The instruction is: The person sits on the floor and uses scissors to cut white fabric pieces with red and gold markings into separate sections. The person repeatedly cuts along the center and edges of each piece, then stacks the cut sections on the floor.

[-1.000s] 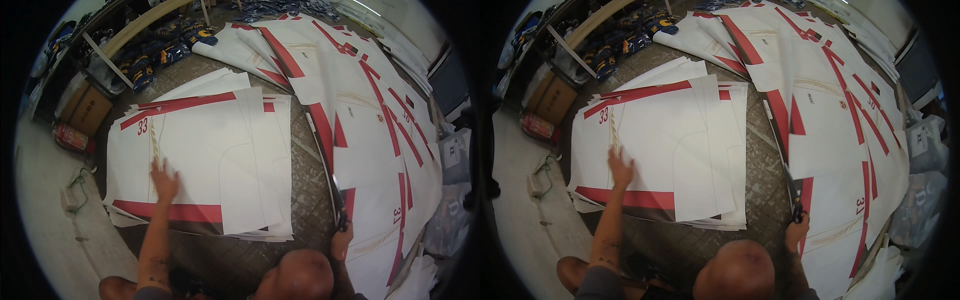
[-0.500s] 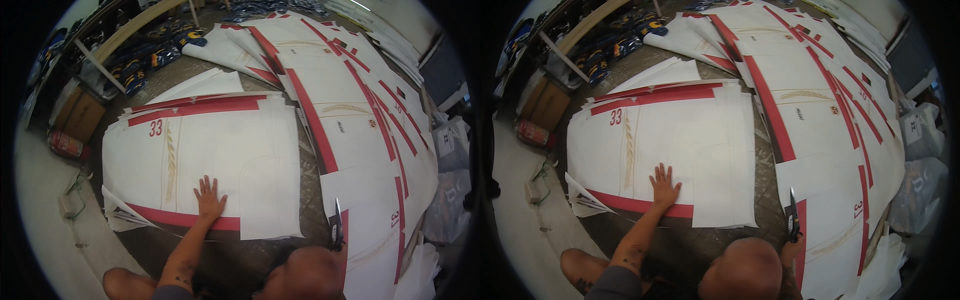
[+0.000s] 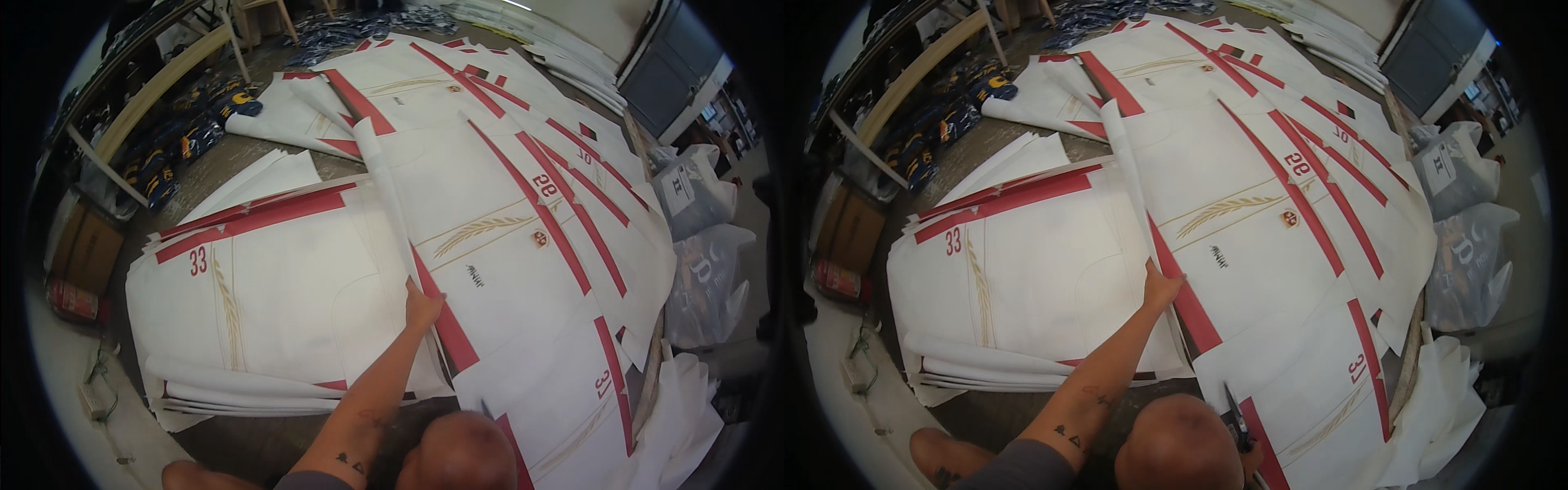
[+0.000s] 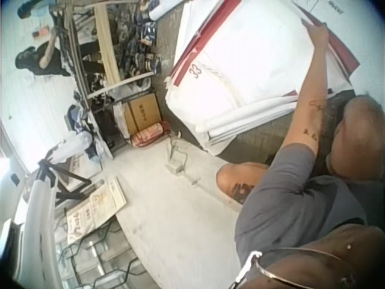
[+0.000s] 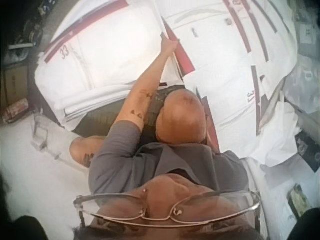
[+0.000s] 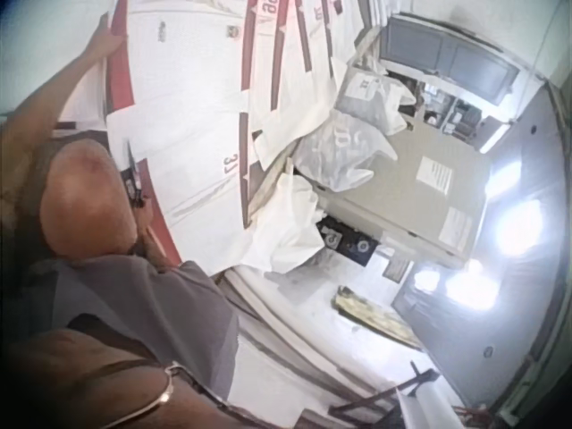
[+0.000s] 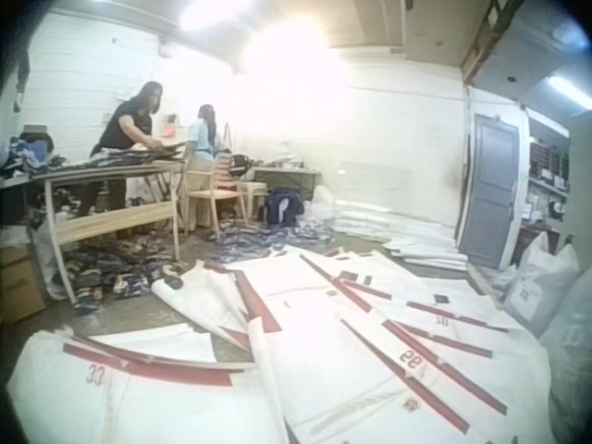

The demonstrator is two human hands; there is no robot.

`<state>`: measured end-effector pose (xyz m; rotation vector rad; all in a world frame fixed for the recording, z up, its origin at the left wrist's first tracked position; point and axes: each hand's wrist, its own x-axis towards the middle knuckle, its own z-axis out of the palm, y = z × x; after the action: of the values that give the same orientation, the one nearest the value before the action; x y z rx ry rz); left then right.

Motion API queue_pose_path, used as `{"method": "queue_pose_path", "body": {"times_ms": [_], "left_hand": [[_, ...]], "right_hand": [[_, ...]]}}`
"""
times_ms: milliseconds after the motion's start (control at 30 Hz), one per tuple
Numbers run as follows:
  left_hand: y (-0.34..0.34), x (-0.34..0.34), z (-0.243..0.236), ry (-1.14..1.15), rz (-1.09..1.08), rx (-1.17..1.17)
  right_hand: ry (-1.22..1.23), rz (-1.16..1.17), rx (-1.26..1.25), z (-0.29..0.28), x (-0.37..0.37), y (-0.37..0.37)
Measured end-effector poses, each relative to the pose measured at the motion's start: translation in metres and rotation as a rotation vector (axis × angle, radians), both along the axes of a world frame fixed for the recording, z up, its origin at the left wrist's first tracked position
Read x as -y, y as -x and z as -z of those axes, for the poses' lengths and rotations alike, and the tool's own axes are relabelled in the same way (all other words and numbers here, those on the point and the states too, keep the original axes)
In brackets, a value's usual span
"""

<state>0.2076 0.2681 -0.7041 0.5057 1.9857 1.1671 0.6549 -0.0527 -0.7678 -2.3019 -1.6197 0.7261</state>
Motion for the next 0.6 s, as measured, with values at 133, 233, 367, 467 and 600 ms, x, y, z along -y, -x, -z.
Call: {"method": "queue_pose_path", "body": {"times_ms": [133, 233, 367, 467, 600], "left_hand": [[0.005, -0.031, -0.002, -0.053, -0.216, -0.139], [0.062, -0.024, -0.007, -0.368, -0.386, -0.125], [0.184, 0.052, -0.016, -0.448, -0.609, 0.071], [0.233, 0.131, -0.013, -0.609, -0.740, 0.212], [0.234, 0.198, 0.012, -0.304, -0.721, 0.359]], "right_hand": [[0.029, 0.029, 0.078, -0.012, -0.003, 0.021], [-0.303, 0.055, 0.128, -0.015, -0.042, 0.065], [-0.270, 0.072, -0.205, -0.039, -0.132, 0.099], [-0.497, -0.122, -0.106, -0.059, -0.191, 0.129], [-0.293, -0.188, -0.378, -0.082, -0.231, 0.133]]}}
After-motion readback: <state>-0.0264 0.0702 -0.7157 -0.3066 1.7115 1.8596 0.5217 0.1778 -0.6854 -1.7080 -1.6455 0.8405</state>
